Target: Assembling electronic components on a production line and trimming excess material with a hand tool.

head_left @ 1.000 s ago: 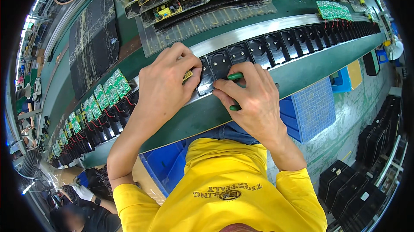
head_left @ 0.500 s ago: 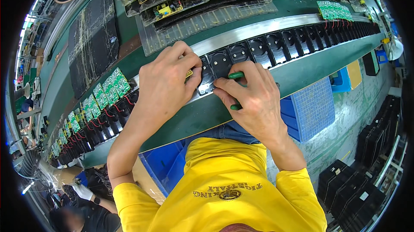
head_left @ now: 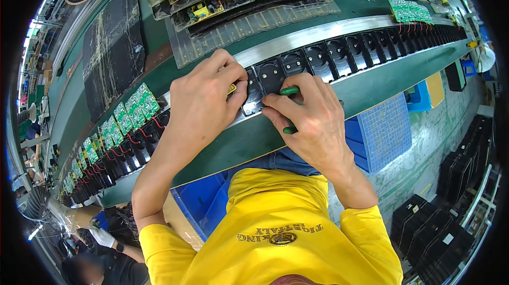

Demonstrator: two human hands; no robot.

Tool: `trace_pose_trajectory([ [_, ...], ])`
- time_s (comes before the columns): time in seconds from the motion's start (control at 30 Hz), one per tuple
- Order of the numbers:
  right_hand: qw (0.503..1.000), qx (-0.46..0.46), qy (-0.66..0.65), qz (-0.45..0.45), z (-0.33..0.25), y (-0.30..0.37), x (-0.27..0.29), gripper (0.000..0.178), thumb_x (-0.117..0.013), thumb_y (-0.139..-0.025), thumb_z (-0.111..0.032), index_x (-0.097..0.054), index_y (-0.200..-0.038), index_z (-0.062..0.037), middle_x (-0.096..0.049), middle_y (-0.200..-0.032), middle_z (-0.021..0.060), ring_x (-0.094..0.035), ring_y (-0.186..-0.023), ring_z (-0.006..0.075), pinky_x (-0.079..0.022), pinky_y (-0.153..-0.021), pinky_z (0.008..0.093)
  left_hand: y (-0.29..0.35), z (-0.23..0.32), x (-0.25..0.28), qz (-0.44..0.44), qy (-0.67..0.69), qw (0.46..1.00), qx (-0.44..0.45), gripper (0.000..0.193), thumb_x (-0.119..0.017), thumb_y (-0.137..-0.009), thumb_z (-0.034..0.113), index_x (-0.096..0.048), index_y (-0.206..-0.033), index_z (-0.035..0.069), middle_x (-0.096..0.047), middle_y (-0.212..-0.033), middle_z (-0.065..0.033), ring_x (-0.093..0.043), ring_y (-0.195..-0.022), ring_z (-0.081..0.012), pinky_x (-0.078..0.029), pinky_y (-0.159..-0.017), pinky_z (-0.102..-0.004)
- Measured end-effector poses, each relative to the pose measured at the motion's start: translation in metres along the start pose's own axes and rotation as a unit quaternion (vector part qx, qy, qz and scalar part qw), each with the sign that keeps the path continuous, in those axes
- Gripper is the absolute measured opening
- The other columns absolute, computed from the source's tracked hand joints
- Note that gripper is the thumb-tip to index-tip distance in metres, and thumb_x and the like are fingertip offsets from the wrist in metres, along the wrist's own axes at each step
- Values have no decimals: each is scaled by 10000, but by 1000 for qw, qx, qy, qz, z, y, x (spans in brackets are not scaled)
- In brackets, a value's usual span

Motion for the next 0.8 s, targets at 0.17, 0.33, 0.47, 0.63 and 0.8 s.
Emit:
trace_pose_trajectory([
  [0.17,1000,-1,-1,-7,0,-1,1,166,-960,-876,-134,-909,-1033,-152,-668,-1174,27,-618,-903,218,-557,-836,357,-2,4,-1,6,-41,999,-30,70,-827,-950,81,-763,-963,107,-660,-1089,6,-702,-853,-208,-550,-693,-345],
  [0.33,1000,8,18,-17,1,-1,1,211,-958,-868,-133,-907,-1069,-167,-667,-1182,31,-620,-902,228,-553,-843,353,-3,6,-9,12,-25,999,-37,80,-832,-945,87,-758,-966,109,-650,-1126,2,-696,-890,-206,-542,-688,-350],
  [0.47,999,26,23,-27,-1,-3,2,329,-948,-887,-115,-873,-1206,-146,-667,-1199,24,-616,-903,213,-545,-841,350,2,5,-7,26,-32,998,-47,85,-831,-936,80,-754,-962,107,-635,-1137,-12,-686,-890,-220,-535,-677,-366],
  [0.63,945,-40,-325,-5,-20,-33,28,471,-910,-933,-70,-783,-1386,-87,-675,-1181,37,-597,-899,190,-535,-835,341,1,7,-7,12,-49,998,-34,73,-826,-931,90,-760,-960,104,-618,-1131,-36,-670,-872,-239,-526,-662,-382],
  [0.8,768,-75,-635,32,-9,-71,1,284,-665,-1145,-226,-692,-1356,-38,-653,-985,58,-523,-804,151,-470,-747,317,4,7,-5,-13,-68,998,-5,55,-819,-932,114,-776,-965,106,-605,-1118,-61,-661,-862,-254,-527,-649,-394],
])
Point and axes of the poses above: each hand's wrist, its own y-axis away from the middle knuckle, its own x-axis out of the back of the hand, z = x × y, the point moved 3 cm from there along -y, towards the middle knuckle
